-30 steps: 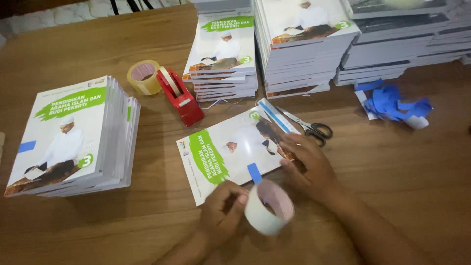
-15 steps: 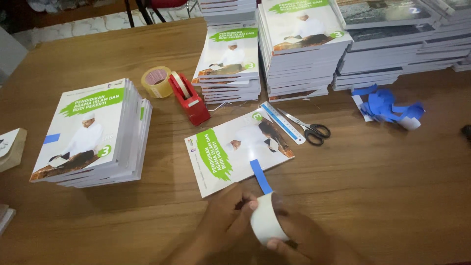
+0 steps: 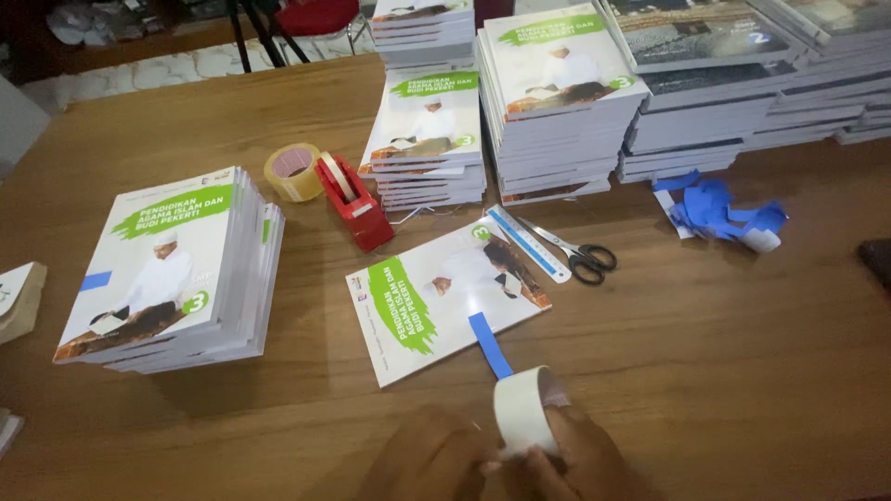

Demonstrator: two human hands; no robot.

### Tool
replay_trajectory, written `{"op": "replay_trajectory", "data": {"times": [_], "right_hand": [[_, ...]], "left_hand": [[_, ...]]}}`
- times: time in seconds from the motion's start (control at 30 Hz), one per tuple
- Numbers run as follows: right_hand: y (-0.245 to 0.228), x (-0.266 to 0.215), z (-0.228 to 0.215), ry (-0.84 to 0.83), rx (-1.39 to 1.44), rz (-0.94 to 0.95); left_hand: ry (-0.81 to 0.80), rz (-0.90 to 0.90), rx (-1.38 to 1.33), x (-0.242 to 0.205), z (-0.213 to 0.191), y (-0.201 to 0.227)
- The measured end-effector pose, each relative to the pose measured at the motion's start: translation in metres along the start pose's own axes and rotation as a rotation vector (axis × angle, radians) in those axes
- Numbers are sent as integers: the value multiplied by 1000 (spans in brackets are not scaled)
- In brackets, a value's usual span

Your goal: Measuring and cutting tape to apply labels to the covers of textbooks.

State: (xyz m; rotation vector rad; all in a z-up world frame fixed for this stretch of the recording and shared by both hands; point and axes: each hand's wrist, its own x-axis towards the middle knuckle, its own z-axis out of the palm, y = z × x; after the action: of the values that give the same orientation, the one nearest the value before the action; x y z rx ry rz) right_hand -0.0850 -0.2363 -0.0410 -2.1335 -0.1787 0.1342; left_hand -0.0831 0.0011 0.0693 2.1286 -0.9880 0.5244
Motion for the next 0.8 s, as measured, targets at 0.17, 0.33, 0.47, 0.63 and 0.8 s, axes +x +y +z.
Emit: {"op": "replay_trajectory", "data": {"times": [0.17,0.33,0.47,0.63,0.8], "right_hand": [[5,-7,2,94,-19,-36],[12,-17,4,184,-49,-76],[15,-23,7,278,-76,-107],[6,-23,5,367,-105,-128],[9,-8,-4,402,-177,-181]], "left_hand": [[-306,-370,-72,10,-17,-35],[-365,-692,-286,38,-34,-66],[-359,-656,-370,52,-24,-79],[-353,-717,-324,70,-19,-72],[-215,-520,-302,80,-9,-84]]}}
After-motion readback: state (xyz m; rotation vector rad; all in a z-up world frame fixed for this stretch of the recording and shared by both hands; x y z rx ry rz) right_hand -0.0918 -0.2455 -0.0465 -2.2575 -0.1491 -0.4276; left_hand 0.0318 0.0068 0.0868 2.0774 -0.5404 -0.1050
